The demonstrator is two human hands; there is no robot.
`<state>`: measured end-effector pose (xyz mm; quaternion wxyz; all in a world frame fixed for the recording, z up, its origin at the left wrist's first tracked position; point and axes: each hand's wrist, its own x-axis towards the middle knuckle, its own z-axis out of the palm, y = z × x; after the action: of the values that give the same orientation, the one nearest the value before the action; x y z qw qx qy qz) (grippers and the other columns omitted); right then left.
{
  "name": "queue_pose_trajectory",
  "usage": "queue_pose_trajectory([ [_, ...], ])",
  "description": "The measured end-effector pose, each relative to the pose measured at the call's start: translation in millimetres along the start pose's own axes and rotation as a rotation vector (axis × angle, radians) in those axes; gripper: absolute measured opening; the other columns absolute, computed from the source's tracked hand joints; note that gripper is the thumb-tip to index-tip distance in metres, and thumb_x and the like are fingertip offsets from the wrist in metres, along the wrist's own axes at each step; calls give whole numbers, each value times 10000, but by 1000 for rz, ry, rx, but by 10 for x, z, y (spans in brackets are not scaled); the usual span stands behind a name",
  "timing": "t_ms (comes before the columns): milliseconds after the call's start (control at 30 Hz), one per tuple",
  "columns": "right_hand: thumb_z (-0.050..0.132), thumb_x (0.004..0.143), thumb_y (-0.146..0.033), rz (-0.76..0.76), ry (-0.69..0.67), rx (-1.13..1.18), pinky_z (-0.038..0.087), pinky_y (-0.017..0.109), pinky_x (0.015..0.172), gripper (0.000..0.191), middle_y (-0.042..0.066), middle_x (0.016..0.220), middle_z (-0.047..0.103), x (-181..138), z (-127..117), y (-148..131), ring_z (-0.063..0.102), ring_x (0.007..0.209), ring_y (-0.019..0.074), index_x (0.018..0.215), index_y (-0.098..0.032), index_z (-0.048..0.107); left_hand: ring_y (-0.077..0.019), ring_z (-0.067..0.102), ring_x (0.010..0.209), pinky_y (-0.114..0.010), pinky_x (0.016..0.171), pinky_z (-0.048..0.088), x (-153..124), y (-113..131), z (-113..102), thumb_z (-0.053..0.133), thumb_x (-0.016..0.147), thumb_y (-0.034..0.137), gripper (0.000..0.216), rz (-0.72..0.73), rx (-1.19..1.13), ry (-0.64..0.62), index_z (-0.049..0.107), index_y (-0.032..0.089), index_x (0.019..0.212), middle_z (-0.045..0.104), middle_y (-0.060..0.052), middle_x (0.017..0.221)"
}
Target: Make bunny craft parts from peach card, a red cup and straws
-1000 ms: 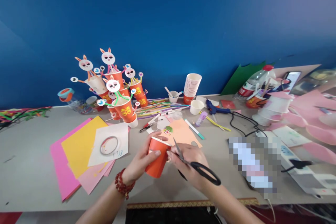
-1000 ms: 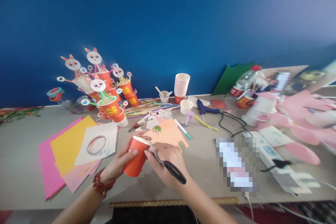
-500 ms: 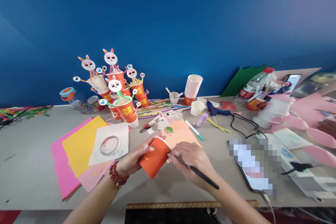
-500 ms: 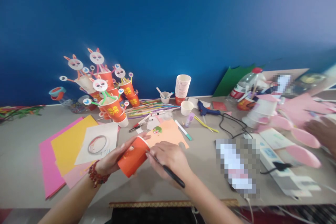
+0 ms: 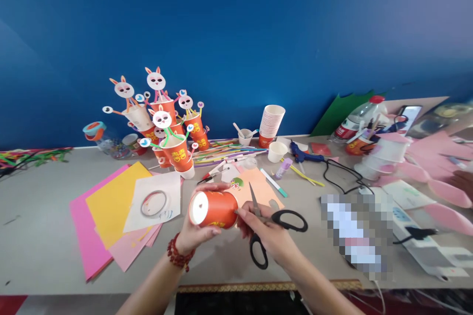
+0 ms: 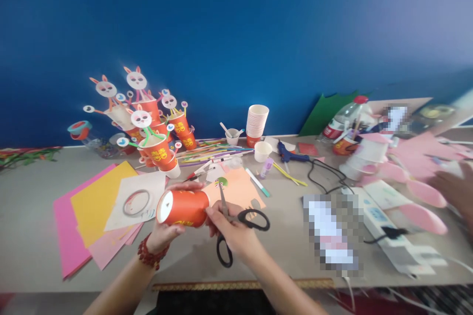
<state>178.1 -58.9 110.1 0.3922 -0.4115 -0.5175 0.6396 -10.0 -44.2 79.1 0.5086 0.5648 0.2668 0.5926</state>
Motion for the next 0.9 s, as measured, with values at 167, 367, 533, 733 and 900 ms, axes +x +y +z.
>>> queue_pose_trajectory([
  [167, 470, 942, -334, -87, -49, -355, 404, 234, 569, 277, -13, 648, 566, -46, -85, -48, 537, 603, 130, 715, -195, 549, -281, 678, 884, -412, 771, 558, -9, -44, 76, 718, 740, 523, 537, -172, -96, 48, 609, 176, 1135, 717, -106, 940],
  [367, 455, 932, -260, -471, -198, -830, 378, 247, 604, 237, -7, 670, 565, -15, -191, -245, 522, 619, 138, 719, -194, 536, -237, 685, 731, -325, 655, 554, 21, 30, 109, 645, 790, 549, 444, -342, -73, 72, 670, 156, 995, 729, -88, 810],
  [533, 426, 956, -224, -788, -318, -1110, 360, 244, 583, 271, 8, 670, 607, 112, -254, -203, 547, 637, 145, 728, -195, 570, -236, 699, 713, -303, 637, 542, 62, 104, 128, 666, 796, 510, 428, -551, -182, 60, 674, 118, 968, 739, -93, 802],
  [733, 524, 955, -398, -949, -218, -1128, 309, 253, 522, 375, -13, 565, 543, 198, -333, -127, 486, 549, 134, 637, -200, 540, -258, 717, 745, -324, 650, 557, 78, 120, 140, 703, 784, 480, 473, -630, -288, 145, 646, 102, 1063, 750, -112, 834],
  [900, 578, 835, -261, -725, -341, -898, 342, 231, 545, 219, -26, 584, 534, 138, -343, -158, 490, 556, 123, 639, -206, 499, -262, 724, 748, -340, 687, 566, 97, 134, 139, 709, 773, 492, 464, -671, -309, 145, 678, 87, 998, 753, -134, 847],
])
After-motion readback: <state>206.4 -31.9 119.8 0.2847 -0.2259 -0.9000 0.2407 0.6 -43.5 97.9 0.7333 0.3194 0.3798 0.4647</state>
